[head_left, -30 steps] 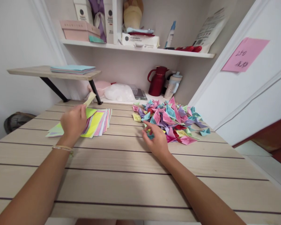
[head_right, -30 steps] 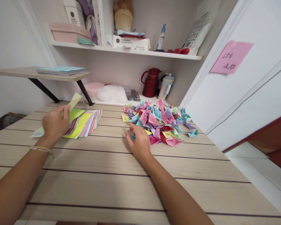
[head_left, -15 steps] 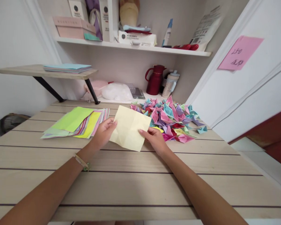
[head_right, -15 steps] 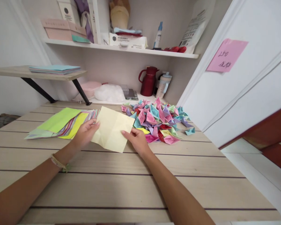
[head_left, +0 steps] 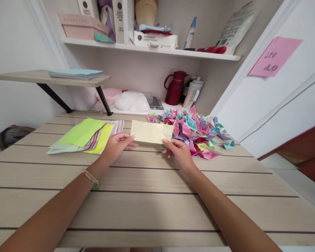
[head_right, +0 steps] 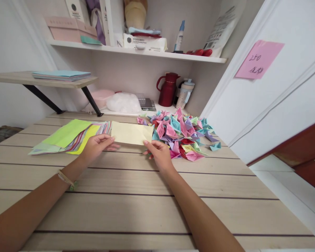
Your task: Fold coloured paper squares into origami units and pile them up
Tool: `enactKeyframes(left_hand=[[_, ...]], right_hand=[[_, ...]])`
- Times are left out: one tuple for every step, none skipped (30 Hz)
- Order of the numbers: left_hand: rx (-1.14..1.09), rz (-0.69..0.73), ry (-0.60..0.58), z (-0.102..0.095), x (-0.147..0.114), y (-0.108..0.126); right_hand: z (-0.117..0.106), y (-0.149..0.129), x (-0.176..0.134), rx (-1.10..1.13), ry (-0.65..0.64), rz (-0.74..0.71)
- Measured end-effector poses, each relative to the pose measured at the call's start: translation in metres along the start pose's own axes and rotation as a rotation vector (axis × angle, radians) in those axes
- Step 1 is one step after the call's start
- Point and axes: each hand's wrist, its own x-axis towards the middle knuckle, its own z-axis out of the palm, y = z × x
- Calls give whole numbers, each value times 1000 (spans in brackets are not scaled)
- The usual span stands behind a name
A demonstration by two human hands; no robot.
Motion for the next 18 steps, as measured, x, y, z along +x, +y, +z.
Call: enactKeyframes(left_hand=[[0, 3, 17, 1, 0, 0], [-2, 9, 37, 2, -1, -1], [-12, 15, 60, 3, 0, -1], [-32, 22, 86, 3, 0, -2], [-59, 30, 112, 3, 0, -3], [-89, 38, 135, 4, 1, -4], [-118, 46, 150, 4, 2, -5], [-144, 52, 153, 5, 2, -6], [-168, 51, 140, 6, 1, -6], [-186, 42, 106, 7, 1, -7], [-196, 26, 55, 9, -1, -7], [-198, 5, -7, 11, -3, -7], [-191, -18, -73, 13, -5, -7], [-175, -38, -127, 16, -8, -6], [-157, -52, -167, 18, -10, -6], [-136, -66, -194, 20, -12, -6], [-121, -71, -204, 22, -14, -6], [-110, -71, -202, 23, -14, -6]], right_hand=[[0, 1, 0, 14, 19, -6], [0, 2, 0, 32, 35, -13], [1, 3, 0, 50, 44, -20], [2, 4, 0, 65, 45, -27], [3, 4, -1, 75, 39, -34], [4, 4, -2, 79, 27, -43], [6, 5, -3, 79, 12, -54], [8, 5, -5, 78, -1, -67], [10, 5, -6, 79, -7, -81], [12, 5, -8, 78, -10, -93], [14, 5, -9, 71, -13, -104], [16, 5, -10, 59, -18, -113], [17, 5, -12, 43, -33, -120], [18, 5, -13, 25, -57, -126], [19, 5, -15, 5, -90, -134], [19, 4, -16, -13, -130, -143], [19, 4, -17, -35, -170, -158], [19, 4, -18, -69, -205, -181]])
